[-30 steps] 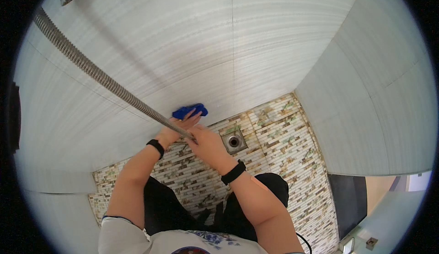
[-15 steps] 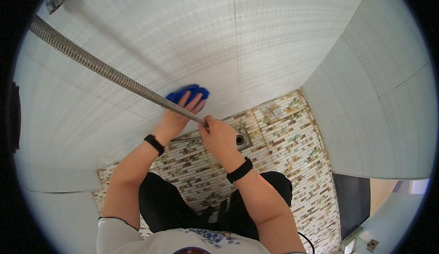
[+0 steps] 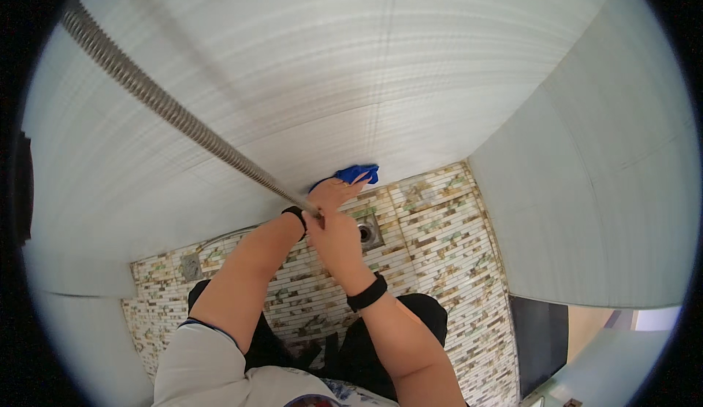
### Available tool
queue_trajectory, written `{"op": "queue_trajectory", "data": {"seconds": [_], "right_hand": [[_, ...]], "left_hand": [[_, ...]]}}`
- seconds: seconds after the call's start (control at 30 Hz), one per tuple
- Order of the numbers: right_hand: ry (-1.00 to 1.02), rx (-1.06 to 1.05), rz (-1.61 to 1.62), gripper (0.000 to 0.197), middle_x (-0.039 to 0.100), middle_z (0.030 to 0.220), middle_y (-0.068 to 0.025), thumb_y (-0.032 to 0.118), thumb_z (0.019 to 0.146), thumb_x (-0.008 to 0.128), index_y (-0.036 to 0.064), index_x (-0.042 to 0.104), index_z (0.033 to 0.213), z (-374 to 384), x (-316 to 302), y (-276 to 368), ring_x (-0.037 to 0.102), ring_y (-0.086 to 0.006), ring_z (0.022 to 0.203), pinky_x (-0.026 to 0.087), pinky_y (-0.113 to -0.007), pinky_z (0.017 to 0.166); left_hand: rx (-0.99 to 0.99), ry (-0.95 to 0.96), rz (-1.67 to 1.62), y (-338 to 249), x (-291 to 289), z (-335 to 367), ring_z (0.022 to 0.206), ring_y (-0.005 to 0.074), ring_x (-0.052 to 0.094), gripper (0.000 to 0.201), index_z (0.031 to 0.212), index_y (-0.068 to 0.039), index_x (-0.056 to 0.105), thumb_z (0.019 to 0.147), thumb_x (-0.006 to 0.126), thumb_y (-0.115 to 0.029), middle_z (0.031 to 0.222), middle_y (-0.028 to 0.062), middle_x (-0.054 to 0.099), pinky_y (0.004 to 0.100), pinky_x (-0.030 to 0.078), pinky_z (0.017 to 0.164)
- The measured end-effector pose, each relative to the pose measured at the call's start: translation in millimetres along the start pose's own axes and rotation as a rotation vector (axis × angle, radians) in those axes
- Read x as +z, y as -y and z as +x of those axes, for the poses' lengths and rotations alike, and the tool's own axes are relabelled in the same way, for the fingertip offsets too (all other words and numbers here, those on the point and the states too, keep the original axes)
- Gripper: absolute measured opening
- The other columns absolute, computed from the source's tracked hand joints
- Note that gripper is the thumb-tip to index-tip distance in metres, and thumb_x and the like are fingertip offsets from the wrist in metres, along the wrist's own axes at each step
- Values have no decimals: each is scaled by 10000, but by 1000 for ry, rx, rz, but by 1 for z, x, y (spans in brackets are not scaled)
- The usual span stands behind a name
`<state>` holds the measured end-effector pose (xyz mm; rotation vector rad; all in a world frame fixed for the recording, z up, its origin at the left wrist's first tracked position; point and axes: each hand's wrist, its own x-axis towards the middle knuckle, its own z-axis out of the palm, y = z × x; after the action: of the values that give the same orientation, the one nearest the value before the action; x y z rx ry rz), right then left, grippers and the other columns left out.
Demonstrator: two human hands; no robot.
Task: Cleaning the tiled shower wall and metal fixture with a blue cloth.
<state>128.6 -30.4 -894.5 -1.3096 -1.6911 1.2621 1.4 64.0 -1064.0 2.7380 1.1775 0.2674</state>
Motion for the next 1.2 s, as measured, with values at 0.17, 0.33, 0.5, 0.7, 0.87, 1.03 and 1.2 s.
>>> {"op": "queue_trajectory", "data": {"seconds": [0.17, 0.33, 0.5, 0.7, 0.87, 1.03, 1.2], "right_hand": [[-14, 76, 74, 220, 627, 648, -85, 179, 872, 595, -2, 592, 999, 5, -3, 6, 617, -126, 498, 464, -236, 454], [34, 92, 157, 214, 615, 626, -73, 180, 877, 588, 5, 597, 1000, 9, 18, 11, 602, -121, 479, 453, -230, 440], [-17, 71, 63, 285, 623, 627, -94, 198, 884, 566, -30, 572, 1056, 17, 27, 3, 615, -159, 481, 473, -271, 462], [-77, 110, 136, 230, 620, 622, -88, 161, 875, 575, -38, 590, 990, 24, 30, 11, 605, -156, 473, 467, -263, 450], [-78, 116, 120, 239, 618, 627, -87, 186, 891, 564, -38, 592, 968, 25, 37, 9, 603, -147, 473, 456, -253, 422], [-7, 167, -112, 336, 611, 621, -121, 263, 928, 498, -60, 589, 923, 26, 37, 8, 610, -178, 473, 472, -282, 446], [63, 271, -142, 452, 625, 649, -139, 350, 950, 426, -59, 601, 1023, 29, 35, 4, 613, -195, 462, 481, -299, 455]], "left_hand": [[-114, -149, 47, -4, -38, -62, 975, 236, 568, 472, 1399, -212, 329, 932, 391, -187, 1127, 67, 600, 314, 431, 908], [-324, 199, -27, 14, -95, -149, 1092, 156, 518, 483, 1347, -195, 403, 873, 454, -123, 1368, -37, 421, 259, 449, 841], [-125, 200, 720, 0, -168, -196, 1263, 171, 397, 664, 1390, -231, 342, 767, 492, -57, 1443, -71, 330, 285, 400, 917], [-261, -225, 844, -22, -224, -177, 1322, 281, 259, 618, 1288, -331, 500, 731, 549, -68, 1409, -52, 362, 535, 247, 1018], [-406, -757, 799, -28, -256, -136, 1281, 438, 245, 747, 1229, -323, 553, 541, 791, -153, 1341, 106, 371, 711, 60, 989], [-448, -766, 762, -11, -200, -147, 1241, 505, 245, 714, 1208, -354, 553, 549, 791, -223, 1304, 120, 379, 758, 66, 940], [-608, -794, 598, -7, -106, -152, 1110, 481, 397, 591, 1276, -348, 473, 738, 664, -192, 1249, 108, 405, 742, 178, 937]]}}
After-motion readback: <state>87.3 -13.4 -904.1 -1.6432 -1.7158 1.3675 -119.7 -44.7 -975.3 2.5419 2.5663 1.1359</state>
